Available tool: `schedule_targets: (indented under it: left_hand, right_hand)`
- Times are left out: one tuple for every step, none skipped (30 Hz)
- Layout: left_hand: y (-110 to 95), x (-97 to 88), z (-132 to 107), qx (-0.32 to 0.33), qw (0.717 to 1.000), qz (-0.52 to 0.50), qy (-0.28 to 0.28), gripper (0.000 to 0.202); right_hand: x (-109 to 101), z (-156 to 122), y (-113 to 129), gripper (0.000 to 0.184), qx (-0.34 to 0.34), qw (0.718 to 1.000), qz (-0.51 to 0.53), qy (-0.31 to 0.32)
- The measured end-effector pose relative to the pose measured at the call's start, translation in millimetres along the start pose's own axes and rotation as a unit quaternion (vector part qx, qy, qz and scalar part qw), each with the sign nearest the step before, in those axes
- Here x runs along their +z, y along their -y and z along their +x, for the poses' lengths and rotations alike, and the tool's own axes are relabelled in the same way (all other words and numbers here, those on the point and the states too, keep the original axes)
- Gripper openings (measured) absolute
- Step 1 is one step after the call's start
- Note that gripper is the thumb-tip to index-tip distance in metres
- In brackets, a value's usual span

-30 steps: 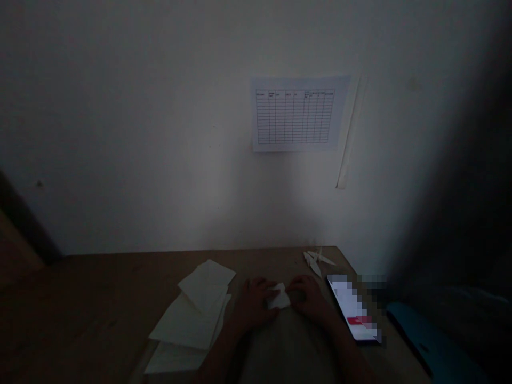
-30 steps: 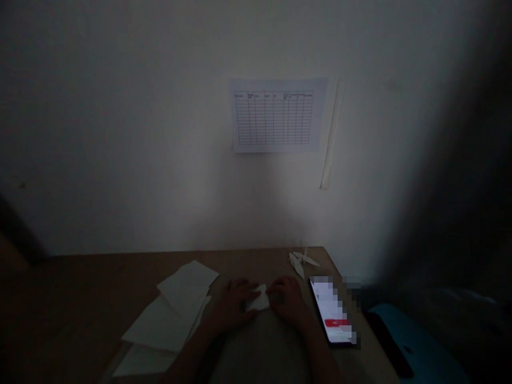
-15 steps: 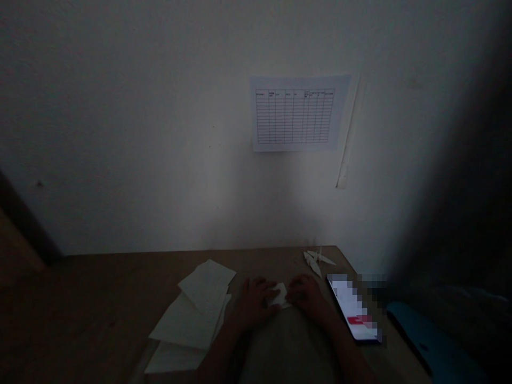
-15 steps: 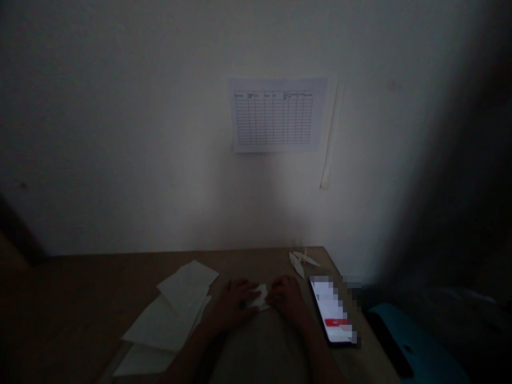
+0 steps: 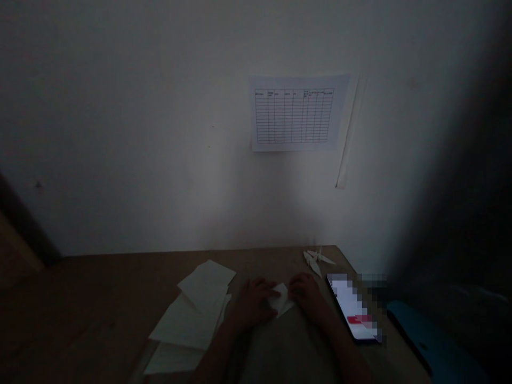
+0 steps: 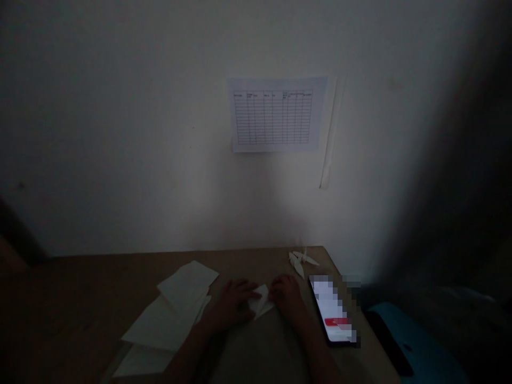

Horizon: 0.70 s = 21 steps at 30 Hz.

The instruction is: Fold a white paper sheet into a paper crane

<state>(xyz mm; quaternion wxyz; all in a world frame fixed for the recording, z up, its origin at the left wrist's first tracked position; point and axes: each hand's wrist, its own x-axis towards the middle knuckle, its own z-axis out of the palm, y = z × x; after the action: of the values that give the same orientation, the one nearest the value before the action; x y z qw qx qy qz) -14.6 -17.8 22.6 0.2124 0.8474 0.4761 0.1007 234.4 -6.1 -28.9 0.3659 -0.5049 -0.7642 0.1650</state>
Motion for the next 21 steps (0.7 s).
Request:
schedule_targets:
  left_hand:
    - [-1.9, 0.4, -0.1, -0.002, 1.0, 0.002, -0.004, 0.059]
    - [-3.6, 0.6, -0.2, -0.004, 1.0, 0.004, -0.009, 0.06]
    - [-5.0, 0.5, -0.3, -0.005, 1.0, 0.005, -0.012, 0.06]
    - [-6.1, 0.4, -0.4, -0.006, 1.0, 0.006, -0.014, 0.06]
    - [-6.8, 0.3, -0.4, -0.006, 1.0, 0.005, -0.015, 0.059]
    - [-7.1, 0.3, -0.4, -0.007, 1.0, 0.005, -0.017, 0.058]
    - [-7.0, 0.7, -0.2, -0.006, 1.0, 0.005, -0.02, 0.058]
    - [-6.7, 1.3, 0.0, -0.006, 1.0, 0.007, -0.024, 0.058]
    - [-6.2, 2.2, 0.3, -0.007, 1.0, 0.008, -0.028, 0.059]
    - [-5.6, 3.3, 0.7, -0.008, 0.999, 0.01, -0.033, 0.059]
    - [-5.0, 4.5, 1.1, -0.01, 0.999, 0.01, -0.035, 0.06]
    - [-4.7, 5.5, 1.4, -0.013, 0.999, 0.009, -0.035, 0.06]
    - [-4.5, 6.3, 1.8, -0.014, 0.999, 0.008, -0.035, 0.06]
    - [-4.5, 6.9, 2.1, -0.016, 0.999, 0.007, -0.037, 0.06]
    - [-4.8, 7.2, 2.3, -0.016, 0.999, 0.007, -0.038, 0.06]
    - [-5.1, 7.2, 2.5, -0.017, 0.999, 0.008, -0.04, 0.061]
    - [-5.5, 7.2, 2.7, -0.019, 0.999, 0.009, -0.045, 0.062]
    - [-5.8, 7.1, 2.8, -0.02, 0.999, 0.01, -0.048, 0.063]
    - [-5.9, 7.1, 3.1, -0.023, 0.998, 0.011, -0.051, 0.065]
    - [-5.8, 7.1, 3.3, -0.025, 0.998, 0.013, -0.052, 0.067]
    - [-5.6, 7.2, 3.6, -0.028, 0.998, 0.015, -0.053, 0.069]
  right_hand:
    - [1.0, 0.5, 0.7, 0.014, 0.0, 1.0, -0.002, -0.003]
    - [2.0, 1.0, 1.8, 0.014, 0.0, 1.0, -0.004, -0.006]
    - [3.1, 1.4, 3.1, 0.014, 0.0, 1.0, -0.006, -0.01]
    - [4.1, 1.8, 4.7, 0.014, 0.0, 1.0, -0.007, -0.013]
    - [5.0, 2.1, 6.5, 0.014, -0.002, 1.0, -0.007, -0.014]
    - [5.7, 2.3, 8.3, 0.014, -0.002, 1.0, -0.01, -0.013]
    - [6.3, 2.6, 10.0, 0.014, 0.002, 1.0, -0.017, -0.009]
    - [6.8, 2.8, 11.6, 0.014, 0.007, 1.0, -0.027, -0.003]
    - [7.3, 3.1, 12.9, 0.014, 0.015, 0.999, -0.039, 0.004]
    - [7.8, 3.5, 14.0, 0.014, 0.023, 0.998, -0.05, 0.009]
    - [8.4, 3.9, 14.9, 0.014, 0.03, 0.998, -0.059, 0.012]
    - [9.0, 4.3, 15.6, 0.013, 0.033, 0.997, -0.065, 0.013]
    - [9.8, 4.7, 16.3, 0.014, 0.034, 0.997, -0.069, 0.012]
    - [10.7, 5.3, 17.1, 0.014, 0.034, 0.997, -0.071, 0.01]
    - [11.6, 6.0, 18.1, 0.015, 0.032, 0.997, -0.074, 0.006]
    - [12.4, 6.8, 19.2, 0.015, 0.03, 0.997, -0.077, 0.003]
    - [13.2, 7.7, 20.6, 0.016, 0.029, 0.996, -0.081, 0.001]
    - [13.7, 8.6, 22.2, 0.016, 0.027, 0.996, -0.086, 0.003]
    - [14.1, 9.5, 23.9, 0.016, 0.027, 0.995, -0.092, 0.006]
    - [14.1, 10.2, 25.6, 0.016, 0.029, 0.995, -0.098, 0.009]
    - [14.0, 10.8, 27.3, 0.016, 0.034, 0.994, -0.104, 0.013]
